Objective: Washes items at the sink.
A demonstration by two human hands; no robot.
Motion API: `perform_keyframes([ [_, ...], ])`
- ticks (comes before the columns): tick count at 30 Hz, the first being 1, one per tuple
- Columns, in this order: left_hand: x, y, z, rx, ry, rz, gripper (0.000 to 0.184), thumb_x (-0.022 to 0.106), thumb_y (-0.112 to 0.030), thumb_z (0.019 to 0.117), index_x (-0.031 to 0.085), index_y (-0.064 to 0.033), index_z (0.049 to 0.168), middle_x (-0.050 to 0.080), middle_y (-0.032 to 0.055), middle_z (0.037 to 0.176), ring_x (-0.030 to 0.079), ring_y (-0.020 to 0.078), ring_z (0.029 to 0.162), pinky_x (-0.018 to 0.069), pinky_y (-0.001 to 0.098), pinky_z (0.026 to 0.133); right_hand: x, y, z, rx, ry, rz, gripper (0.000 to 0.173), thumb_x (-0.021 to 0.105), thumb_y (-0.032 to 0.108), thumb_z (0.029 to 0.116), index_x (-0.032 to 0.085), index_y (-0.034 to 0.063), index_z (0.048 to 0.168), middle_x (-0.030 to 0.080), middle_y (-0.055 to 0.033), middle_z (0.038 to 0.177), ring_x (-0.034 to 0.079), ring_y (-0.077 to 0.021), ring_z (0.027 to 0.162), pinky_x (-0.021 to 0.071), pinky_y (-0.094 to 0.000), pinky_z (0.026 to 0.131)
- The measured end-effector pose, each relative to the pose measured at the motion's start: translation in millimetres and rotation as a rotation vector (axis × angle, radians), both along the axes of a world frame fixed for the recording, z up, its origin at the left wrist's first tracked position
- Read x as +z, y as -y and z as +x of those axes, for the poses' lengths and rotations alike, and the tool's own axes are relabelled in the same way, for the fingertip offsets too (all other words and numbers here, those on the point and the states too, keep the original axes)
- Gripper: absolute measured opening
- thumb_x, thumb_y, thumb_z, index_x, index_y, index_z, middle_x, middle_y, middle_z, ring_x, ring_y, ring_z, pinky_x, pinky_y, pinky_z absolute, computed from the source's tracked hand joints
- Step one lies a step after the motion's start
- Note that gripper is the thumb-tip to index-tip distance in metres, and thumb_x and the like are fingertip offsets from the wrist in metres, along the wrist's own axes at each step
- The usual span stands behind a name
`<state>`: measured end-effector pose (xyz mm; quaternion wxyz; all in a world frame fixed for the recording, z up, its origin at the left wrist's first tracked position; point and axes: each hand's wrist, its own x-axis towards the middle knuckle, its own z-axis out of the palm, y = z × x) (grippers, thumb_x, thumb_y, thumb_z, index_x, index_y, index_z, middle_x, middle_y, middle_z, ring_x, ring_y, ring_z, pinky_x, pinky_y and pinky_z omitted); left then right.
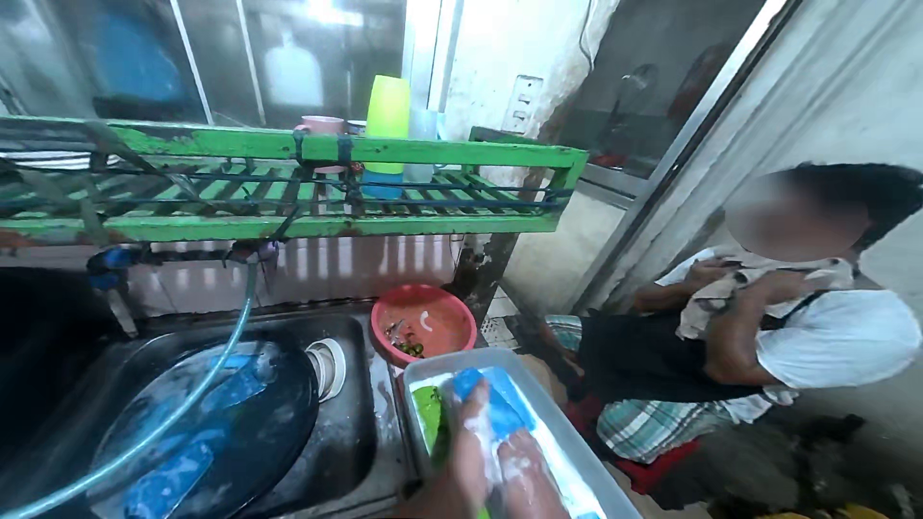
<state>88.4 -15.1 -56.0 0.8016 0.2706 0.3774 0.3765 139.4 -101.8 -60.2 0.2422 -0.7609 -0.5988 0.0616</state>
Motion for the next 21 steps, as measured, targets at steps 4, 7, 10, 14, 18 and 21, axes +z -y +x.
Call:
perform_keyframes([
  [4,1.3,-4.8,6.0,-0.038,-0.075,-0.026,0.070,0.057,-0.037,0.1056,0.023,-0.0097,0.160,0.047,0.0217,0.150,0.052,0.0320,0.133,0.0476,0.0514,0.107,10.7,-11.5,13.3,-0.158,-0.524,-0.028,0.030,0.064,0.004,0.0932,0.064,-0.0135,0.117,0.070,-0.0236,0.110,0.068,-0.0284,0.106,0.0541,-0.0424,0.097],
  [7,2.5,-21.4,-14.3,-0.181,0.152,-0.043,0.050,0.050,-0.040,0.1071,0.044,-0.0107,0.147,0.064,0.0143,0.127,0.066,0.0245,0.112,0.0562,0.0450,0.093,27.1,-17.4,7.1,-0.295,-1.378,0.321,0.015,0.047,0.003,0.0954,0.063,0.0031,0.093,0.068,-0.0043,0.071,0.066,-0.0108,0.061,0.0575,-0.0285,0.054],
  [10,-6.2,-24.3,-15.1,-0.270,0.208,-0.053,0.048,0.046,-0.044,0.1073,0.053,-0.0077,0.138,0.069,0.0139,0.117,0.069,0.0242,0.103,0.0581,0.0429,0.088,24.8,-19.6,-14.3,-0.336,-0.923,0.225,0.024,0.053,0.002,0.1006,0.062,-0.0098,0.119,0.070,-0.0150,0.105,0.068,-0.0162,0.097,0.0563,-0.0303,0.088],
  [14,-4.1,3.5,12.5,-0.036,-0.087,0.014,0.065,0.066,-0.026,0.1012,0.032,-0.0044,0.153,0.056,0.0238,0.136,0.061,0.0308,0.119,0.0544,0.0470,0.098,-27.8,-19.2,13.5,-0.075,-0.070,-0.035,0.050,0.065,0.028,0.0959,0.063,-0.0079,0.131,0.065,-0.0273,0.131,0.060,-0.0379,0.129,0.0451,-0.0513,0.112],
  [18,-8.4,-4.8,7.5,-0.012,-0.040,-0.027,0.068,0.064,-0.028,0.1024,0.028,-0.0075,0.156,0.053,0.0230,0.142,0.058,0.0317,0.124,0.0515,0.0491,0.101,-8.8,-24.6,12.3,-0.286,-0.856,0.108,0.015,0.057,-0.002,0.0931,0.062,-0.0091,0.105,0.066,-0.0128,0.088,0.064,-0.0158,0.080,0.0548,-0.0332,0.075],
  [21,-7.2,-23.0,-12.2,-0.189,0.165,-0.058,0.046,0.050,-0.041,0.1064,0.051,-0.0073,0.139,0.069,0.0163,0.115,0.070,0.0261,0.100,0.0592,0.0444,0.085,18.1,-21.8,-11.7,-0.353,-1.124,0.283,0.018,0.042,0.002,0.0991,0.060,0.0000,0.097,0.064,-0.0020,0.075,0.063,-0.0069,0.067,0.0561,-0.0256,0.062],
])
